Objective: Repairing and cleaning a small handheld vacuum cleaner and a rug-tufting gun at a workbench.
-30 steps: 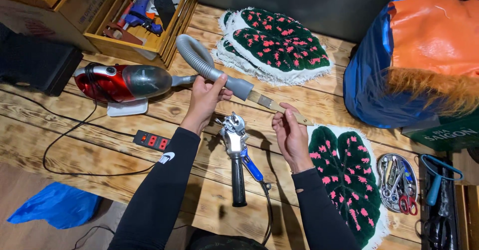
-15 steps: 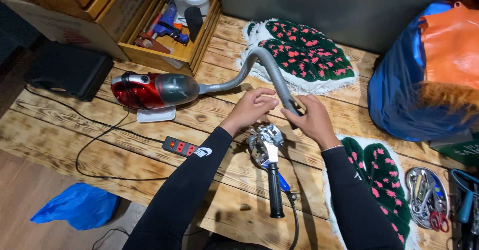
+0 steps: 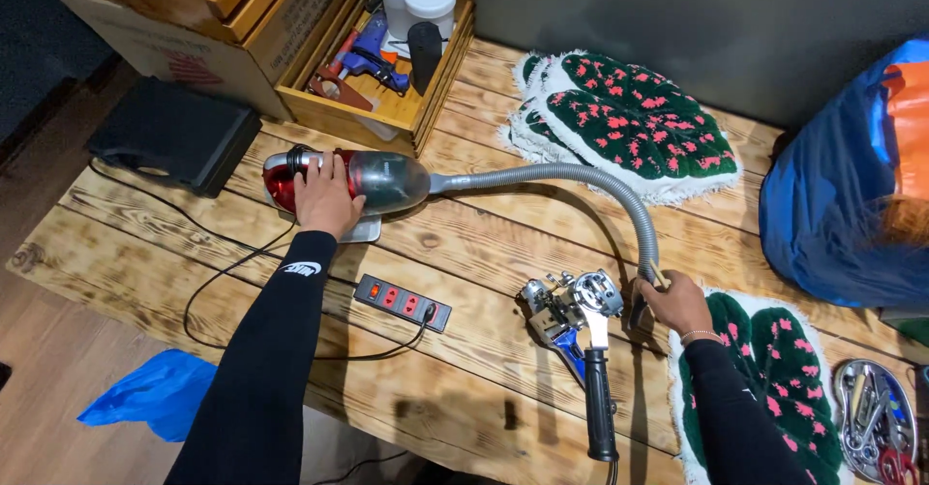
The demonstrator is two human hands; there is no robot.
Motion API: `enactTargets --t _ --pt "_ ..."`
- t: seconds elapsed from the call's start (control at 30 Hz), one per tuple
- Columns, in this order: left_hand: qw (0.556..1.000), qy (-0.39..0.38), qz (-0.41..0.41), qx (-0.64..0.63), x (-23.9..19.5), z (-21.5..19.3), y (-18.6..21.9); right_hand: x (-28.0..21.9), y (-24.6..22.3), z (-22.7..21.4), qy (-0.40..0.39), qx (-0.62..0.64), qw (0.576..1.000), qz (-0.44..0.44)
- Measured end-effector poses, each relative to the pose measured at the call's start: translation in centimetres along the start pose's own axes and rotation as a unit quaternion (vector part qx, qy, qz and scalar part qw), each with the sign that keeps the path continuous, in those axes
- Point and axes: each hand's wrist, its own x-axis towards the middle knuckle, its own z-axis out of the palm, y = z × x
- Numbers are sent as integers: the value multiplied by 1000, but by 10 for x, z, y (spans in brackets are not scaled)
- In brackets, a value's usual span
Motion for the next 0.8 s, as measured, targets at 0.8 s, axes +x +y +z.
enactTargets --t 0.8 --pt "989 27 41 140 1 13 4 -131 -48 36 -219 192 954 -74"
